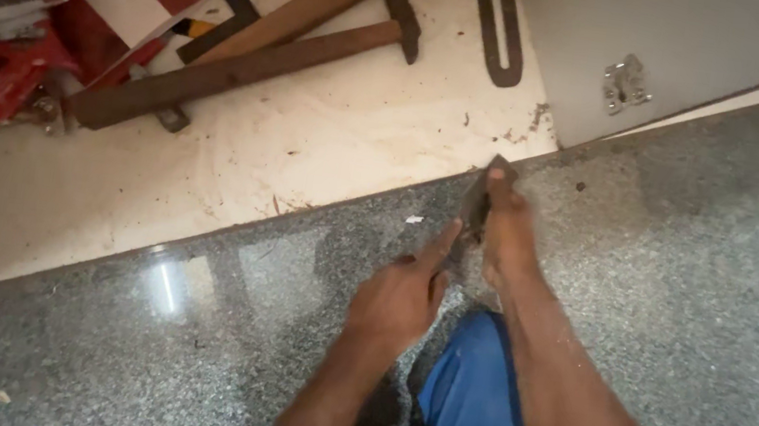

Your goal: The person uses a metal scraper to remove debris and wood shavings from the floor and the bottom edge of a wooden cabinet.

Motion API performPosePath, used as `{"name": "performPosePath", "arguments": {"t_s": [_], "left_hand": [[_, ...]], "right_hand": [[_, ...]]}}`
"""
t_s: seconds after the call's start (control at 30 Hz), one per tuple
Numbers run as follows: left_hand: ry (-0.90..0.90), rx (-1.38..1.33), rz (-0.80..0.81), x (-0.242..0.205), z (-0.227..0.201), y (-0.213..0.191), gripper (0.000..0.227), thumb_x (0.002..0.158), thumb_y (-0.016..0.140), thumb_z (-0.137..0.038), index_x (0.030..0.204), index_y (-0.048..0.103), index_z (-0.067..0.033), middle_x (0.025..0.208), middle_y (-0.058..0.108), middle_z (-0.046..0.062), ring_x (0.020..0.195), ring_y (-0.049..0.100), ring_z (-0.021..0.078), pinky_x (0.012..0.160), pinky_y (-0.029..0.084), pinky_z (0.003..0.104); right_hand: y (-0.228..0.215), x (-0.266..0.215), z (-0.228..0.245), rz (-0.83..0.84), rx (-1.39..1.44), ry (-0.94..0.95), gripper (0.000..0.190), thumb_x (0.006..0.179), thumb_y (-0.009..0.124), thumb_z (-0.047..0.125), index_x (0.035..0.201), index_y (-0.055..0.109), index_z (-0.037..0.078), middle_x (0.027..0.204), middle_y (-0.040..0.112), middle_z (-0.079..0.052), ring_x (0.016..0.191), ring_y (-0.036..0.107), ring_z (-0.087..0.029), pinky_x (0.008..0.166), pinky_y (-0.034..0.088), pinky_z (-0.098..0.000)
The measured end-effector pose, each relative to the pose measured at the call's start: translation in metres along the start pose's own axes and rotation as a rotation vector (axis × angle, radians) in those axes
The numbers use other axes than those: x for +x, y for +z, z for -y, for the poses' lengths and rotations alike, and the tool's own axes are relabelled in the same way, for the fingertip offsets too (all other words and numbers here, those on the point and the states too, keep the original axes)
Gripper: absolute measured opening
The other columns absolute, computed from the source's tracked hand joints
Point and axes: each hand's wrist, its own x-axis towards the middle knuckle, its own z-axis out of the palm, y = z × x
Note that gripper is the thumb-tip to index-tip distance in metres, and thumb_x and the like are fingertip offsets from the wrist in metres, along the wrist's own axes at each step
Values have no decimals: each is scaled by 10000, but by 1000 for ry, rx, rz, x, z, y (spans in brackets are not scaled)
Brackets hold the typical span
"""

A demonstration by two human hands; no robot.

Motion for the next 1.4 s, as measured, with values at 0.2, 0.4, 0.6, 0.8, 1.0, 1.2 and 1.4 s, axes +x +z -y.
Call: {"name": "performPosePath", "arguments": {"t_s": [0.2, 0.4, 0.6, 0.8, 1.0, 1.2, 1.4], "left_hand": [[-107, 104, 98, -9, 6, -27, 597, 1023, 479, -366, 1586, 293, -436, 993, 693, 274, 883, 710, 454, 795, 561, 571], [-77, 70, 97, 9, -24, -27, 544, 998, 511, -363, 1528, 413, -436, 1060, 719, 247, 953, 707, 443, 851, 558, 564], [-33, 11, 34, 13, -28, -29, 549, 979, 525, -345, 1512, 431, -437, 1152, 709, 204, 972, 703, 442, 844, 555, 569], [-91, 57, 123, 28, -34, -27, 488, 1034, 426, -449, 1521, 399, -439, 1043, 726, 224, 953, 728, 410, 818, 578, 547], [-47, 44, 52, 47, -40, -3, 500, 1035, 418, -467, 1535, 417, -437, 1007, 728, 253, 929, 710, 462, 790, 561, 578], [-117, -231, -203, -12, 10, 20, 606, 1004, 570, -407, 1557, 405, -222, 995, 730, 266, 867, 706, 483, 738, 549, 563], [-145, -561, -733, -56, 65, 64, 329, 1036, 598, -279, 1284, 571, -65, 850, 666, 182, 717, 677, 338, 646, 558, 460]], "right_hand": [[35, -26, 6, -41, -80, -9, 429, 1034, 560, 439, 986, 665, 27, 745, 633, -29, 547, 562, -116, 451, 449, -283], [24, -25, 19, -83, 274, -10, 378, 1072, 597, 364, 849, 537, 64, 670, 503, -17, 443, 449, -135, 355, 343, -301], [21, -20, 22, -25, 234, -9, 255, 1034, 558, 358, 978, 659, 131, 714, 562, 12, 492, 483, -102, 381, 359, -270], [15, 3, 16, -54, 284, -44, 283, 1044, 603, 384, 972, 623, 111, 719, 547, 9, 496, 471, -129, 382, 378, -274], [-7, 20, 24, -82, 284, -108, 335, 1047, 575, 353, 1027, 702, 44, 904, 723, -24, 711, 681, -117, 614, 563, -291], [28, -22, 18, 57, -364, -230, 418, 1095, 552, 384, 998, 691, 2, 806, 642, -19, 722, 574, -144, 631, 466, -333], [60, -68, 29, 146, -906, -1060, 336, 1122, 556, 318, 1164, 683, 10, 1203, 705, -180, 1212, 614, -333, 1081, 485, -482]]}}
